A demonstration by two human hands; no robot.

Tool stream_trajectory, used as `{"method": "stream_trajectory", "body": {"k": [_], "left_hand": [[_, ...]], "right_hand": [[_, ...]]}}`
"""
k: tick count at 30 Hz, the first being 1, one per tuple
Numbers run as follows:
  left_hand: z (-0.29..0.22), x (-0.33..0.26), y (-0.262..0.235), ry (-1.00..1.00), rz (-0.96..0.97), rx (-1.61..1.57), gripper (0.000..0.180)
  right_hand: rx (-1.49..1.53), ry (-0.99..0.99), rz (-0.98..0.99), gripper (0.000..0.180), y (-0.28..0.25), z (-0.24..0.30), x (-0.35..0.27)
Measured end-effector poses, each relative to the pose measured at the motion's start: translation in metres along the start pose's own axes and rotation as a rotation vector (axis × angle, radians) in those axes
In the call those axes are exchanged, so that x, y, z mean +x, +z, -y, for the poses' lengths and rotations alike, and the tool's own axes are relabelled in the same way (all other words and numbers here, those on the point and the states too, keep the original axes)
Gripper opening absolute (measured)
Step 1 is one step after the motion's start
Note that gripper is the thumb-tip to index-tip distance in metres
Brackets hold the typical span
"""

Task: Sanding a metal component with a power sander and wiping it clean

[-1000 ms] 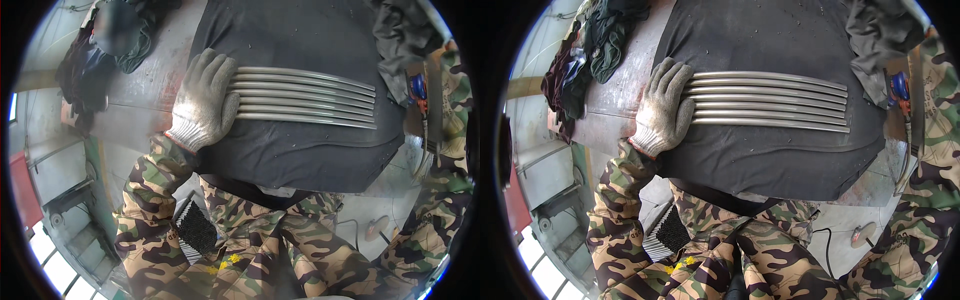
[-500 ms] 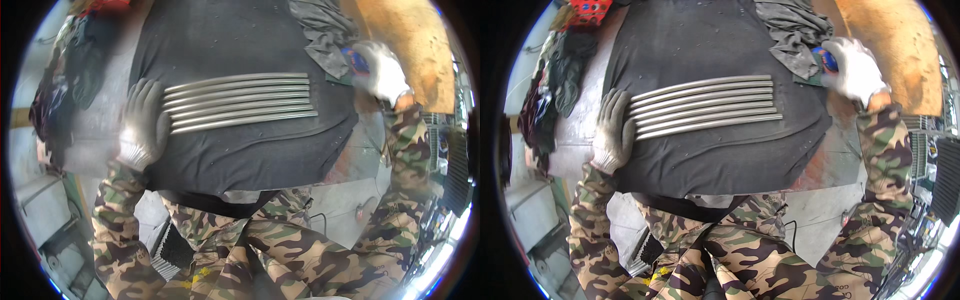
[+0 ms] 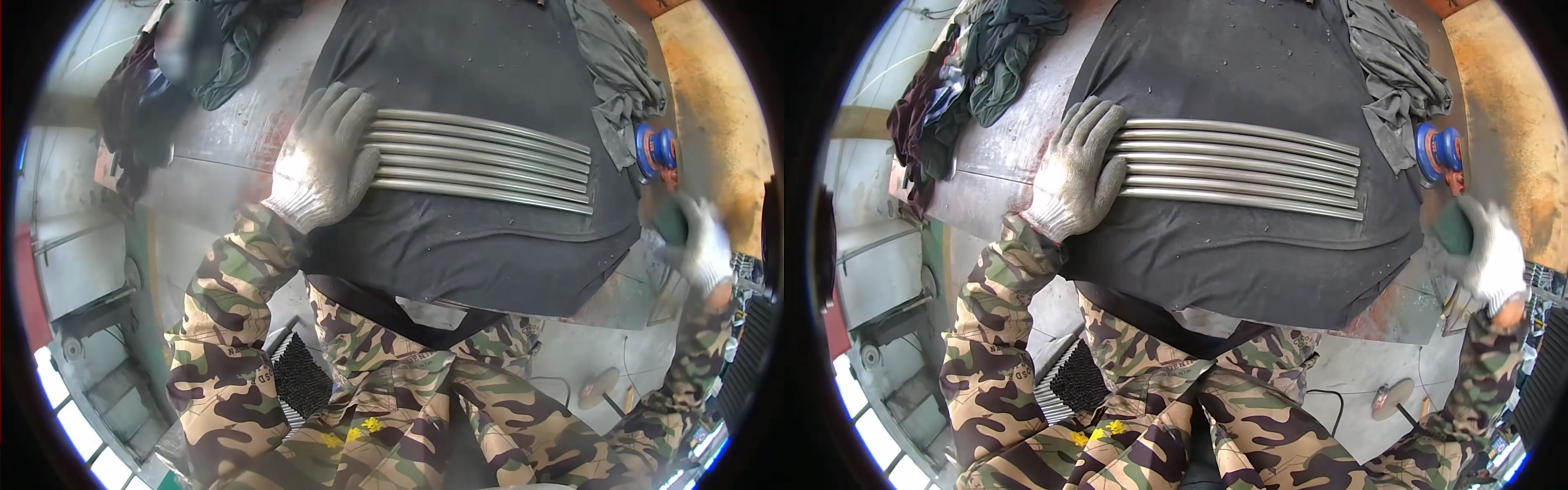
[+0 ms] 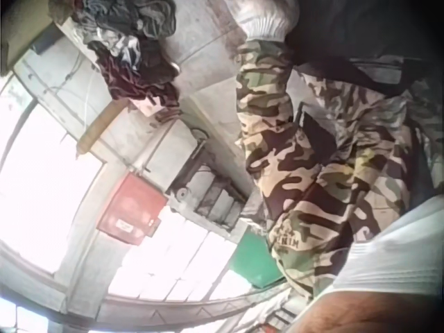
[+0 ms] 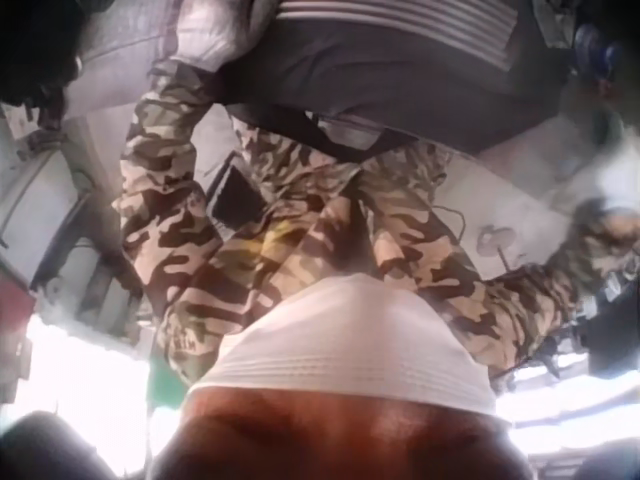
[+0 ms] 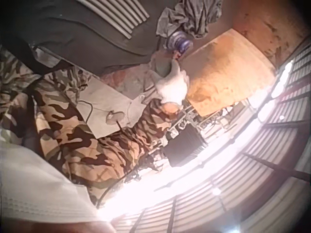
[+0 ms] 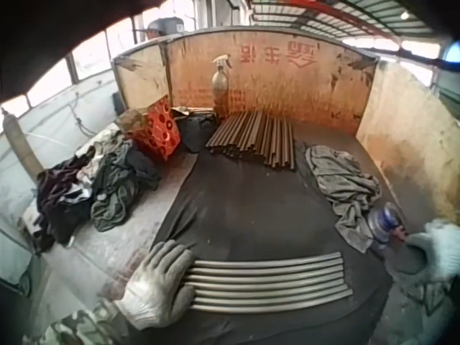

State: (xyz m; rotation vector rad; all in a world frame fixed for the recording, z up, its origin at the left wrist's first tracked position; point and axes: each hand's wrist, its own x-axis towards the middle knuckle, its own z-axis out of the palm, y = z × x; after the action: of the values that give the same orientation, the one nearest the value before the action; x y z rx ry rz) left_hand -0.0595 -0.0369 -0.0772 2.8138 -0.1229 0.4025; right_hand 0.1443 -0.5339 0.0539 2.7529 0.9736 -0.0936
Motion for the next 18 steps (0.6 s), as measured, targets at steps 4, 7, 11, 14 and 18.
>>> {"method": "stream_trajectory", "body": {"k": [4,7,11,14,18], "left_hand": [[-0.005,0.004,0.000,-0.015,0.013,-0.008,0.060],[-0.003,0.002,0.001,-0.009,0.002,0.014,0.061],[0.001,-0.001,0.006,-0.015,-0.005,0.016,0.061],[-0.002,0.004,0.006,0.008,-0.022,0.034,0.061],[-0.006,0.007,0.006,0.013,0.004,0.022,0.063]], "right_hand": [[0.122,0.053,0.067,0.075,-0.001,0.030,-0.030],[0.222,-0.128,-0.160,0.084,0.002,0.080,-0.011],[0.186,-0.190,-0.140,0.085,0.007,0.154,0.051],[0.308,-0.537,-0.372,0.090,0.061,0.202,0.088],[0.477,-0.639,-0.410,0.097,0.064,0.279,0.115]]}}
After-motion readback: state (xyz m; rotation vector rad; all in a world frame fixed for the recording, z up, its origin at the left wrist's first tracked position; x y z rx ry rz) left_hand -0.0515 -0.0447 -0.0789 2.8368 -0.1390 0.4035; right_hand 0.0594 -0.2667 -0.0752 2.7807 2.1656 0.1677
